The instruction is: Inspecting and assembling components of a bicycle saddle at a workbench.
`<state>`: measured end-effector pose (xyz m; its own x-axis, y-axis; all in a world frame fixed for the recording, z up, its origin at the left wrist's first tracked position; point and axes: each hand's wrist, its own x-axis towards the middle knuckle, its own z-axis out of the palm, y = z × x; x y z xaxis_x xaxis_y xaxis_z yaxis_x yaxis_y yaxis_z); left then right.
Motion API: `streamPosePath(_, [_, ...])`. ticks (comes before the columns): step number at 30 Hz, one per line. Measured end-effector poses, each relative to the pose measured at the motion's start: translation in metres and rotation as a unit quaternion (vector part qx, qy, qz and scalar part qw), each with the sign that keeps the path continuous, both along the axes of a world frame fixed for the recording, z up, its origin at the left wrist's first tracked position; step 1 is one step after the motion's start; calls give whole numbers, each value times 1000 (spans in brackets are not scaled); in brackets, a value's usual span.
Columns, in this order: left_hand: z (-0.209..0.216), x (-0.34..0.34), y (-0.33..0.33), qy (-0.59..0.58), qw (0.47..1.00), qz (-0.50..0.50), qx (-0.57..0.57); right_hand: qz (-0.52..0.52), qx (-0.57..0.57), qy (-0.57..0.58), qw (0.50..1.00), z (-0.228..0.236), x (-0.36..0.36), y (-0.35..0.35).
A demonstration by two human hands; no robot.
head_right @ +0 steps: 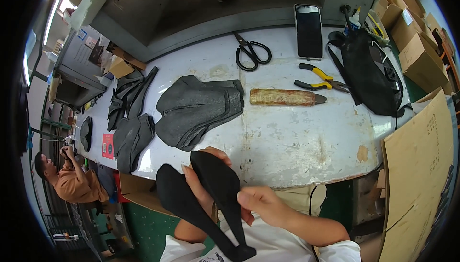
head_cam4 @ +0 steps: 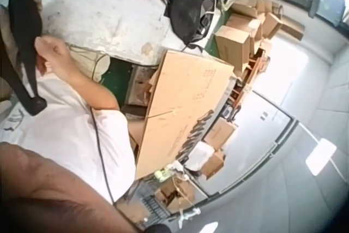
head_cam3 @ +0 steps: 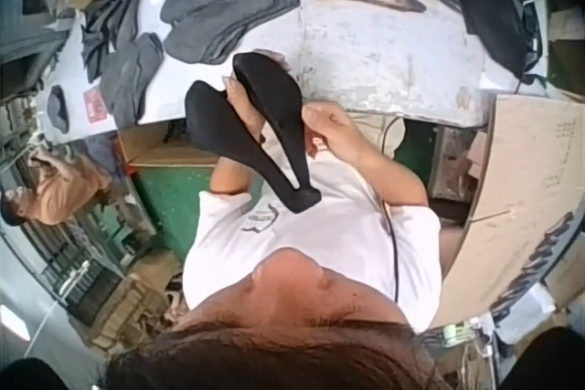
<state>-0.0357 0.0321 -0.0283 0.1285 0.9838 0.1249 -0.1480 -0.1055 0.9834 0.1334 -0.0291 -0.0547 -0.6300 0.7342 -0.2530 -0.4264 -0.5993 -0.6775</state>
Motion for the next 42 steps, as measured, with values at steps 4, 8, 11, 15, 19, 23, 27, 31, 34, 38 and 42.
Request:
streamPosePath(4, [7, 1, -9, 24, 998, -23, -50, -51, 19, -81, 995, 8, 0, 1])
streamPosePath(8, [6, 1, -10, 29, 994, -88, -54, -98, 13, -100, 990, 17, 2, 4])
streamPosePath(11, [13, 11, -15, -87, 983, -47, -155, -130, 64, -118, 982, 14, 3, 1])
streamPosePath(15, [-2, 8, -16, -146, 971, -111, -151, -299, 517, -226, 770, 11, 4, 11])
streamPosePath(19, [-2, 9, -16, -154, 974, -115, -121, -285, 309, -167, 892, 21, -10, 10])
streamPosePath(23, [0, 12, -27, -39, 995, -41, -87, -278, 173, -179, 928, 28, -7, 15])
streamPosePath(27, [-13, 17, -29, -17, 995, 9, -102, -300, 522, -323, 730, 41, -4, 27])
streamPosePath(31, [-5, 20, -31, -202, 969, -53, -133, -295, 436, -350, 775, 46, -5, 32])
streamPosePath(34, [28, 18, -39, -245, 947, -79, -192, -292, 387, -339, 806, 48, -9, 33])
streamPosePath(38, [13, 23, -40, -296, 915, -77, -262, -281, 318, -280, 861, 37, -3, 32])
streamPosePath(42, [22, 25, -30, -109, 983, -49, -140, -230, 265, -276, 895, 48, 10, 32])
